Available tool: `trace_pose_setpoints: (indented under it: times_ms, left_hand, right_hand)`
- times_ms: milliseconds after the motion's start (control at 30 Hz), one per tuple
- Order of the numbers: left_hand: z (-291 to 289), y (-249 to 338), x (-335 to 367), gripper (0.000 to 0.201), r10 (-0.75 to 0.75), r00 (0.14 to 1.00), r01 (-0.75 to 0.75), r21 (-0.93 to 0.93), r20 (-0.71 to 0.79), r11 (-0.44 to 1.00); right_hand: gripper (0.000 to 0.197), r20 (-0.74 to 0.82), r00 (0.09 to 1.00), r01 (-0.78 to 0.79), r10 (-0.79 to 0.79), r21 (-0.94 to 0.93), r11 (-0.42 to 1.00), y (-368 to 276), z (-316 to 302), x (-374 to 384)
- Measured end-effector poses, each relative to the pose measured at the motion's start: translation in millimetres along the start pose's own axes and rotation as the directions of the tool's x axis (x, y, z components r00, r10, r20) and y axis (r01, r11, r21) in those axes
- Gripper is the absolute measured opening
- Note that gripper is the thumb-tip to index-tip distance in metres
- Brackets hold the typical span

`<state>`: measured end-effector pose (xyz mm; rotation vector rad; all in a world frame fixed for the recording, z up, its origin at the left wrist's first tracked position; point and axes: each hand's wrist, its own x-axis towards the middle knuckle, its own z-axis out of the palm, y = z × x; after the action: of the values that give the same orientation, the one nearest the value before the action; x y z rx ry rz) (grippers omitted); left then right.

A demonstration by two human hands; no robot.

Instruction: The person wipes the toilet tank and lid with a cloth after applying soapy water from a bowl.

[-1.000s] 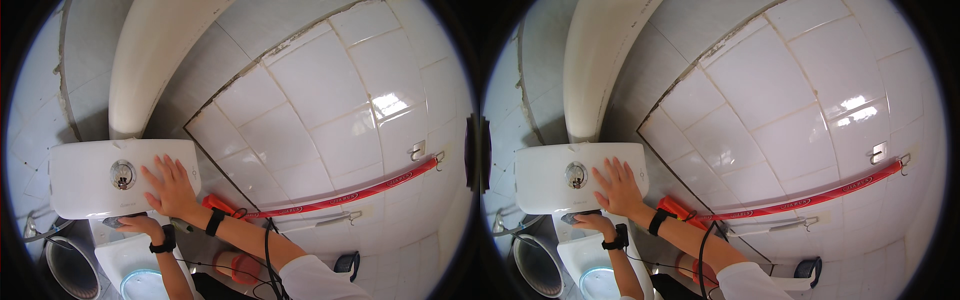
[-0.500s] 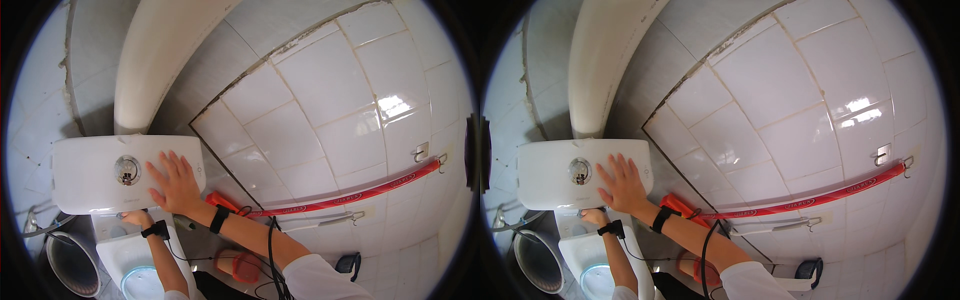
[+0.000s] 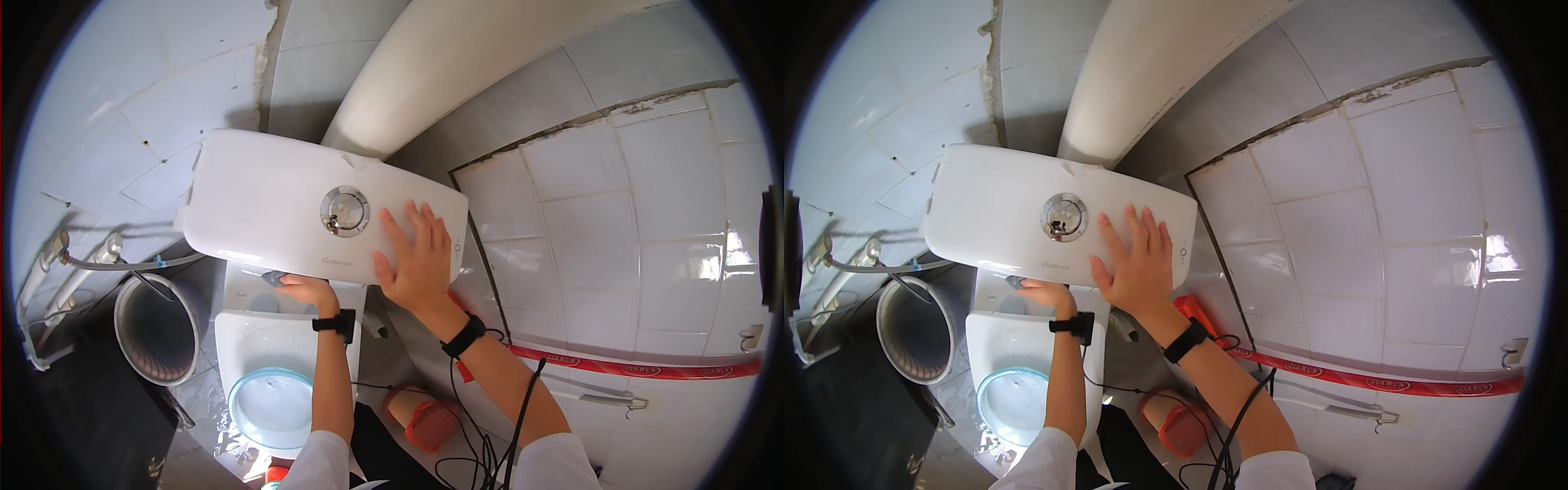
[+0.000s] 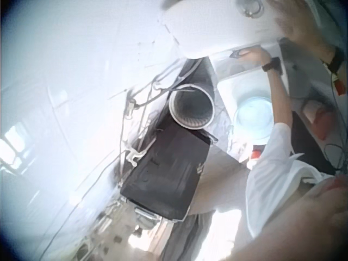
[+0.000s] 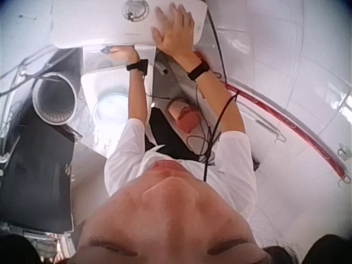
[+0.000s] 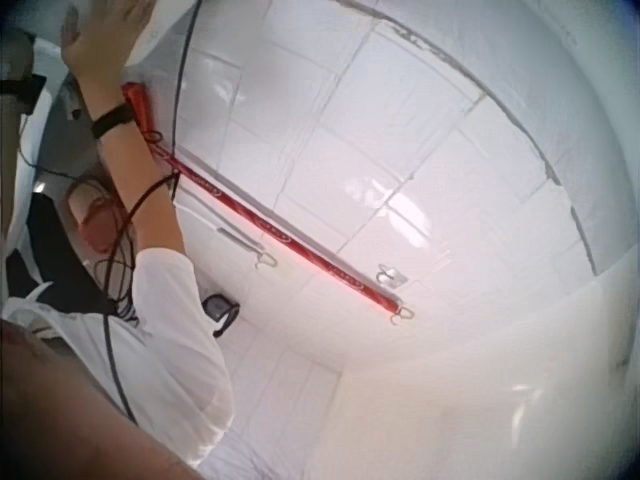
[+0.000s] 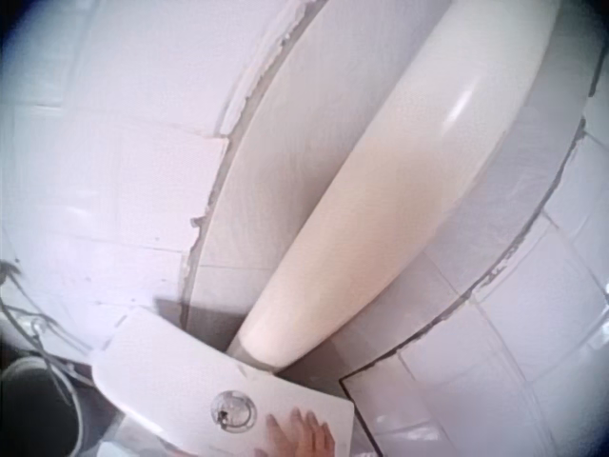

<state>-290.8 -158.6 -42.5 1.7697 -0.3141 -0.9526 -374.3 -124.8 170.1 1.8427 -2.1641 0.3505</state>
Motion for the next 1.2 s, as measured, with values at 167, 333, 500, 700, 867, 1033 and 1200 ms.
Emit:
trace_pose_setpoints:
  times_ms: [167, 333, 500, 700, 867, 1033, 1200]
  left_hand:
    - [-3, 13, 18, 0.04, -0.105, 0.995, 0.105, 0.0, 0.004, 0.995]
    - [-16, 99, -75, 0.04, 0.042, 0.982, 0.045, -0.441, 0.185, 0.896]
    - [-8, 74, -68, 0.04, 0.197, 0.979, -0.157, -0.404, 0.059, 0.901]
    - [4, -37, 4, 0.043, -0.121, 0.993, 0.113, 0.249, 0.016, 0.962]
    - [-3, -45, -8, 0.044, -0.339, 0.94, 0.294, 0.444, 0.024, 0.847]
    - [-25, -11, -89, 0.044, -0.099, 0.918, 0.198, -0.225, 0.384, 0.954]
    - [-16, -15, -126, 0.044, -0.218, 0.917, 0.321, -0.292, 0.334, 0.901]
  right_hand:
    - [0.051, 0.003, 1.0, 0.014, -0.014, 0.04, 0.999, -10, 5, 5]
    - [0.052, 0.005, 1.0, 0.009, -0.009, 0.019, 1.0, 3, 2, 0]
    - [0.052, 0.004, 1.0, 0.014, -0.014, 0.013, 1.0, 3, 1, 1]
    - [0.051, 0.004, 1.0, 0.029, -0.029, -0.011, 1.0, -3, 2, 3]
    - [0.05, -0.001, 1.0, 0.028, -0.028, -0.02, 0.999, -1, 4, 1]
    - [0.05, 0.006, 1.0, 0.027, -0.027, -0.022, 0.999, 0, 3, 1]
    - [0.05, -0.009, 0.999, 0.05, -0.051, -0.036, 0.998, 5, 2, -2]
